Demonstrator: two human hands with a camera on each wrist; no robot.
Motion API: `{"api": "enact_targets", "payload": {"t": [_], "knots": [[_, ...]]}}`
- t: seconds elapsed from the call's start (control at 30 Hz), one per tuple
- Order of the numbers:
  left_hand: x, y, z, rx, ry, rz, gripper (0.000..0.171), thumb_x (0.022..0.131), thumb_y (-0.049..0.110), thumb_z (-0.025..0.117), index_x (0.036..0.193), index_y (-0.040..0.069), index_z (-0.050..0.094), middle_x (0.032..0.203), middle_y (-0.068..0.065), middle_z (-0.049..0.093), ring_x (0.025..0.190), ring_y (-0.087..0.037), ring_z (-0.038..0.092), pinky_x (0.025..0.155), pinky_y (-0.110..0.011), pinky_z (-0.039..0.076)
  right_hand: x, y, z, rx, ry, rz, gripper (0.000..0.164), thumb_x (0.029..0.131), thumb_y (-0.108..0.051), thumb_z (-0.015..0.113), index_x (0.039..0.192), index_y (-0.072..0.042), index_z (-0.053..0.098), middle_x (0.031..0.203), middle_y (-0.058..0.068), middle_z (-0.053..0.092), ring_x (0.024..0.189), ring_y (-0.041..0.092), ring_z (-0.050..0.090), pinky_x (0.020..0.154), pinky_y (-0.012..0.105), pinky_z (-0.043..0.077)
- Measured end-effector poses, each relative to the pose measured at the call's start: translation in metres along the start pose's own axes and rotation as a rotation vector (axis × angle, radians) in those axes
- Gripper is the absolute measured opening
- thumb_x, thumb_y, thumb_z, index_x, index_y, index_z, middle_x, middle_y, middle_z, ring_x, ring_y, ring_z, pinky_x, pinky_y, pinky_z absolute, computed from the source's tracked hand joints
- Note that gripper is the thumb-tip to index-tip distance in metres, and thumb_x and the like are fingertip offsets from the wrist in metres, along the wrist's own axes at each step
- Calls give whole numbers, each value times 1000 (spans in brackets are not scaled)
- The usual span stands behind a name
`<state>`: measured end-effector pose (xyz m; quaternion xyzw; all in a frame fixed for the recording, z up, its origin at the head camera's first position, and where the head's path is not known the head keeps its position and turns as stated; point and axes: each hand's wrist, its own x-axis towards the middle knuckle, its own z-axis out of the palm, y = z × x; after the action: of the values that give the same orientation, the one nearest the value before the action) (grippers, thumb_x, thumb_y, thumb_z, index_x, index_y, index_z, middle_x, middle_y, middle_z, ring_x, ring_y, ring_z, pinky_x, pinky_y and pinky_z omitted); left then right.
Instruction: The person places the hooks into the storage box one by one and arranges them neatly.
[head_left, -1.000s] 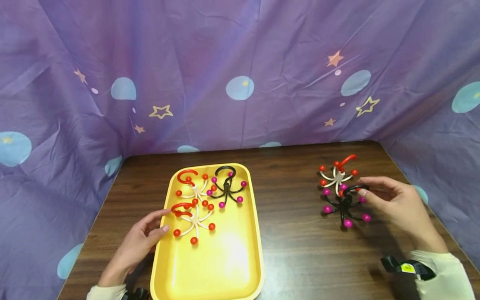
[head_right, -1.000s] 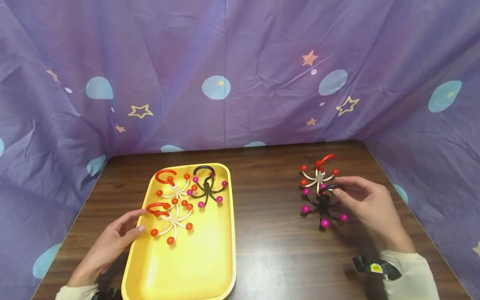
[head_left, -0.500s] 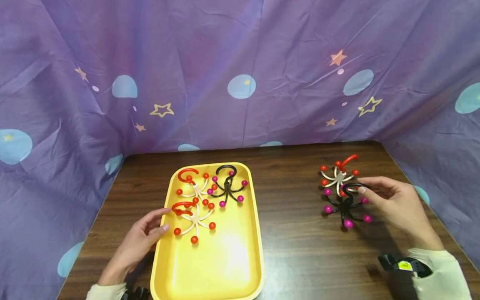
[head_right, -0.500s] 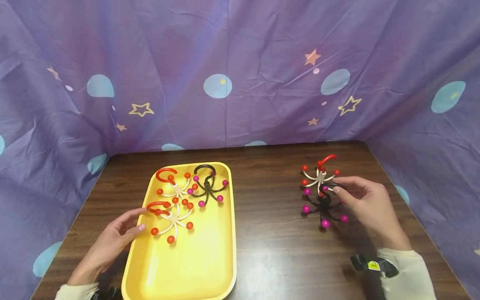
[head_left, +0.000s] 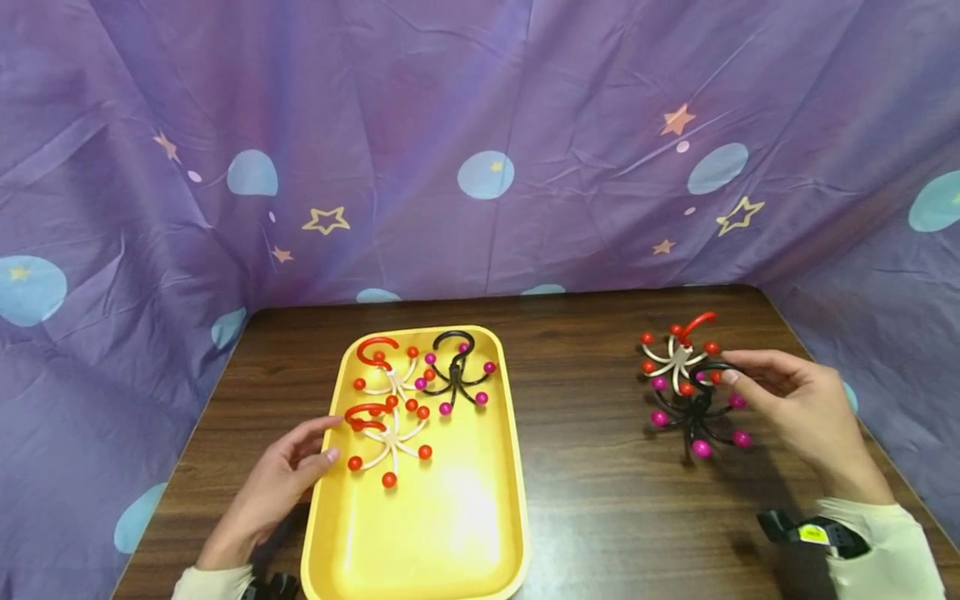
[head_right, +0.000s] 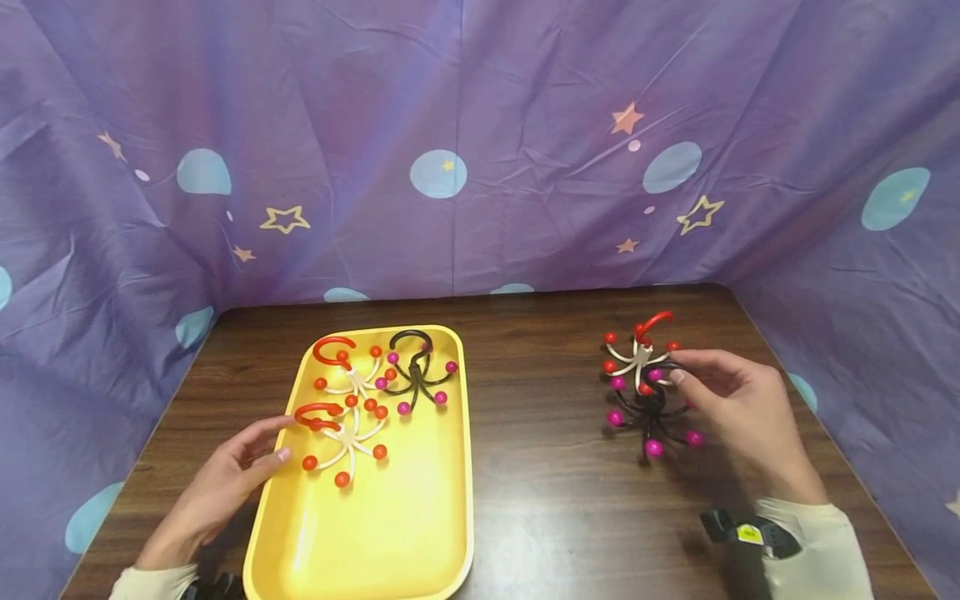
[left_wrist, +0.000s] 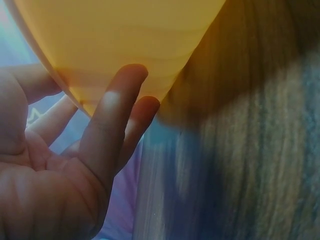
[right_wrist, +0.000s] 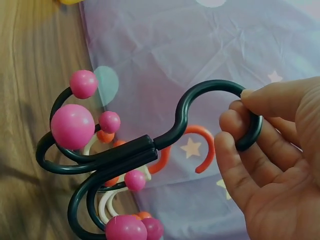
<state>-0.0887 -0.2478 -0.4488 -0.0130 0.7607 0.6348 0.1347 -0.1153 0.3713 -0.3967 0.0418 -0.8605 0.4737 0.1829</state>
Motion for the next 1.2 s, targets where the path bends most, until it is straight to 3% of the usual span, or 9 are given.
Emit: {"api": "enact_targets", "payload": {"t": [0.43,0.83,1.07,1.2], "knots": [[1,3,0,-15,-24,-1,54,106,13,65,156,5,45,144,-34,54,102,-24,75,77,-46,66,2,-17,4,44,55,3,29,91,3,79,119,7,74,99,-22,79,80,-7,74,65,12,57],[0,2,-2,-20,-22,-8,55,106,13,65,156,5,44,145,-34,53,102,-23,75,77,-45,66,9,-37,11,62,54,-84,27,90,8,78,117,10,74,98,-18,80,84,-4,76,68,11,57],[1,1,-2,-13,-16,-7,54,105,14,66,155,6,46,143,-34,56,100,-23,75,75,-45,66,13,-50,19,182,59,-111,26,90,12,76,116,13,73,99,-8,82,84,1,77,72,12,59],[1,2,-2,-14,-18,-6,54,105,14,66,155,5,46,143,-34,56,101,-24,75,76,-45,66,17,-57,25,186,76,-135,26,89,12,77,115,14,73,103,-8,82,86,0,76,73,11,58]]}}
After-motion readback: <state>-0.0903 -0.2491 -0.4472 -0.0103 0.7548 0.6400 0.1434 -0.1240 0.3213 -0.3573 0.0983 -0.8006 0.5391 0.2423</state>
